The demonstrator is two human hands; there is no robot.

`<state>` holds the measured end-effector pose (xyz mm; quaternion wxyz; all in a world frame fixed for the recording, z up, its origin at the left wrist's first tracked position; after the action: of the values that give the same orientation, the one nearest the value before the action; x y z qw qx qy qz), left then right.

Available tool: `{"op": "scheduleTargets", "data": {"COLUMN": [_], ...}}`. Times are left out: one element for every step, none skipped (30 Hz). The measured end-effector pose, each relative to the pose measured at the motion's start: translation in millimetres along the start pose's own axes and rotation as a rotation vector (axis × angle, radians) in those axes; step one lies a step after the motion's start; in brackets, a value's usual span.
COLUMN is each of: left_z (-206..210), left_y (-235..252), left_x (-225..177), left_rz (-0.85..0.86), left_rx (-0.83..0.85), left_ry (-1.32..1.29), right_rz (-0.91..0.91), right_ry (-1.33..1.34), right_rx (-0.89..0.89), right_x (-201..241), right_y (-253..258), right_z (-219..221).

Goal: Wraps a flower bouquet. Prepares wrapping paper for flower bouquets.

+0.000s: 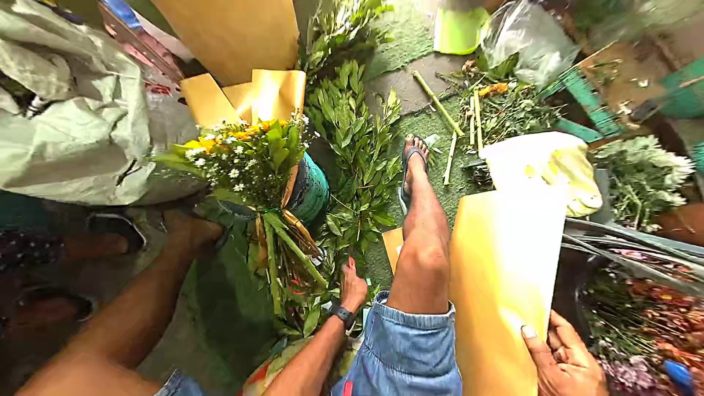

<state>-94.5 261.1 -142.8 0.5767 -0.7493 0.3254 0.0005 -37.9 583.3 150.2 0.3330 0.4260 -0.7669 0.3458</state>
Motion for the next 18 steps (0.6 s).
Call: {"op": "scheduleTargets", "data": {"left_z": [1,-2,-12,-28,-45,-60,-75,-88,-101,-111,-118,-121,-117,-106,-93,-80,-68,-59], "left_y": [-13,-27,-43,-60,-78,-93,-107,-121,-135,-149,-163,-177,-189,-199,-208,-214,-218,-220], "left_x": [6,12,14,12,10,8,7,6,4,0,-5,-10,-15,-22,-28,-33,-35,-37], "left_rz": [-0.008,0.001,0.026,0.066,0.128,0.19,0.237,0.278,0.333,0.419,0.529,0.64,0.714,0.746,0.746,0.736,0.721,0.699], "left_rx": [0.127,0.222,0.267,0.258,0.212,0.159,0.128,0.116,0.1,0.07,0.047,0.039,0.073,0.164,0.255,0.311,0.31,0.269], "left_ry": [0.081,0.183,0.316,0.483,0.641,0.745,0.777,0.752,0.665,0.522,0.33,0.097,-0.159,-0.391,-0.553,-0.643,-0.669,-0.666], "right_rz": [-0.014,-0.026,-0.037,-0.052,-0.063,-0.072,-0.078,-0.077,-0.066,-0.041,-0.015,0.005,0.014,0.017,0.027,0.046,0.079,0.111], "right_ry": [-0.005,-0.016,-0.028,-0.046,-0.061,-0.058,-0.058,-0.056,-0.055,-0.052,-0.04,-0.022,0.007,0.04,0.067,0.088,0.092,0.094], "right_rx": [0.017,0.028,0.037,0.032,0.029,0.039,0.061,0.079,0.089,0.104,0.109,0.106,0.088,0.065,0.045,0.024,0.005,-0.015], "right_x": [13,24,33,43,53,63,73,82,90,97,102,105,106,105,102,98,94,90], "right_y": [0,-1,-1,0,1,4,7,11,17,23,31,39,49,59,69,77,83,87], "right_z": [-3,-4,-4,-2,2,7,14,24,35,50,67,87,109,133,156,177,195,209]}}
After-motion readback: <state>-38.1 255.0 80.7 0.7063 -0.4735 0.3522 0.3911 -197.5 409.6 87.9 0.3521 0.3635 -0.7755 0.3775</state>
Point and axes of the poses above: each hand's wrist, its own y-axis towards the middle knuckle, its own z-axis out of the palm, x = y × z, the point moved 8 cm from there along y, towards the middle knuckle, and after that the axes turned 4 degrees about x, right-handed, at the moved point
